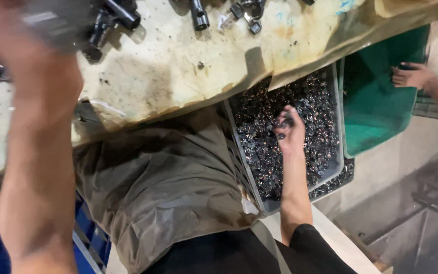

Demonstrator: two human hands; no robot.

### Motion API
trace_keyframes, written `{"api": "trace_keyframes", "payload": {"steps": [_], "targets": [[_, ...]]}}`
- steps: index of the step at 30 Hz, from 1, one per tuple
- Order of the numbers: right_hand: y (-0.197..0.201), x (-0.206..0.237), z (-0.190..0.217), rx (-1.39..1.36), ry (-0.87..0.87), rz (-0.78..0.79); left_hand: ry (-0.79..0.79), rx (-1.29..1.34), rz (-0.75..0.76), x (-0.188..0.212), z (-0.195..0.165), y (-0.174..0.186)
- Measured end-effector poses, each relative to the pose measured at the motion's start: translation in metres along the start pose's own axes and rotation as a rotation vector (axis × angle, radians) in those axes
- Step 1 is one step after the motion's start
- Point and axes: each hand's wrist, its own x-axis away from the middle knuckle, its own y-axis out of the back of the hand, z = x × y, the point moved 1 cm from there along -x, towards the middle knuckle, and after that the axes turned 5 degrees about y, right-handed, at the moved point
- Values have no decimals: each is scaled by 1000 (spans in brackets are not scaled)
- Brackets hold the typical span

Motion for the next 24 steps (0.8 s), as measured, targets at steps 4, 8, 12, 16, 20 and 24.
{"api": "trace_keyframes", "payload": {"steps": [4, 8, 12, 16, 20, 24], "targets": [[18, -4, 16, -436, -73, 101, 134, 611, 38, 67, 7, 1], [23, -7, 21, -663, -115, 416, 141, 841, -85, 150, 32, 27], [18, -1, 13, -621, -125, 233, 145, 831, -323, 219, 50, 82], [0, 10, 1, -651, -247, 374, 128, 813, -531, 268, 57, 128], [-21, 18, -13, -678, -345, 579, 96, 786, -679, 300, 56, 149], [-39, 16, -19, -617, -421, 467, 77, 759, -793, 318, 54, 156]]}}
